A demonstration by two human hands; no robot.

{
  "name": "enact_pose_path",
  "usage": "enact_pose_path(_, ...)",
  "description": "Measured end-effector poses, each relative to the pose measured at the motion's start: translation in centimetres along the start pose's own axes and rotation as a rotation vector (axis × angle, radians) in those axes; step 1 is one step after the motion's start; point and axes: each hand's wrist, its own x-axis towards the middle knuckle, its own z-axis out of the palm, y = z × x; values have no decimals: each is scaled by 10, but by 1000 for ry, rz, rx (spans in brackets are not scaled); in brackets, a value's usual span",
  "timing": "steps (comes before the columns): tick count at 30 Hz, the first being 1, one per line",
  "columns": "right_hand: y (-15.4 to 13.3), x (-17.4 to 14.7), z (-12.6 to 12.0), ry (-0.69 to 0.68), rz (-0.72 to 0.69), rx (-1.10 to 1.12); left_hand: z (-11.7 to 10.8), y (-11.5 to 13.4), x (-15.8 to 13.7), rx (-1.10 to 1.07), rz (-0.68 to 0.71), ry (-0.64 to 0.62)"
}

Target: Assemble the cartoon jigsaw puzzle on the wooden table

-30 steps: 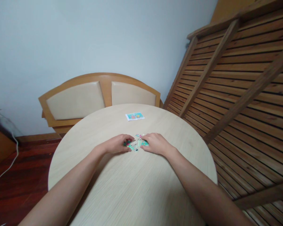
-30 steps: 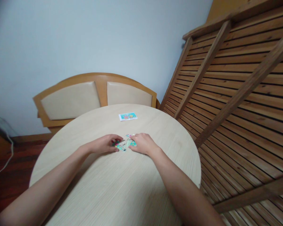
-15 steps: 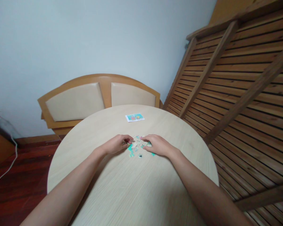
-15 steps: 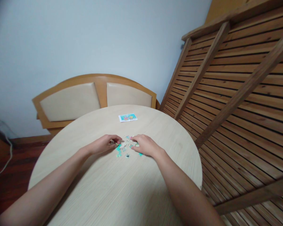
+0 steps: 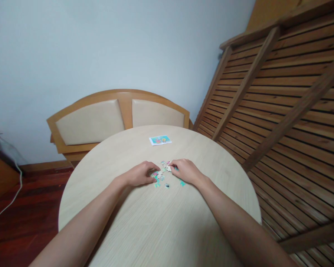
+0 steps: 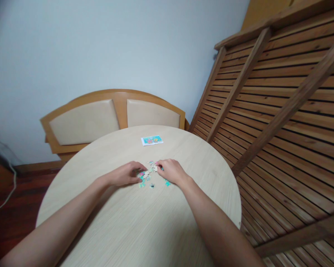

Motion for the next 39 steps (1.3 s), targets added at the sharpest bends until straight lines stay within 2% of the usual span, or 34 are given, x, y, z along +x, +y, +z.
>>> enact_pose_path(3,6,3,6,42,36,149,1,2,2,-13,-6,-19)
enact_pose_path(10,18,5,16,64,60,489,7,4,3,-74,8,54)
enact_pose_path(12,18,1,15,44,23,467,11,1,4,-96,19,70)
enact_pose_path(16,14,-6,14,-4,-77,287,17,-4,7,-153,1,137)
enact_pose_path(21,6,-5,21,-23,-120,387,21,-5,9,-205,-42,261)
enact_pose_path(23,4,-3,25,-17,-143,469,23,-4,9,-184,-9,254)
enact_pose_path(27,0,-1,31,-28,-135,688,30,0,10,-46,72,150)
enact_pose_path(32,-4,4,31,46,-72,853,38,7,17,42,-9,169)
enact_pose_path(36,1,4,24,112,-39,846,34,4,19,13,-63,261)
enact_pose_path(39,9,-1,15,36,-100,635,24,-2,18,-12,-142,350)
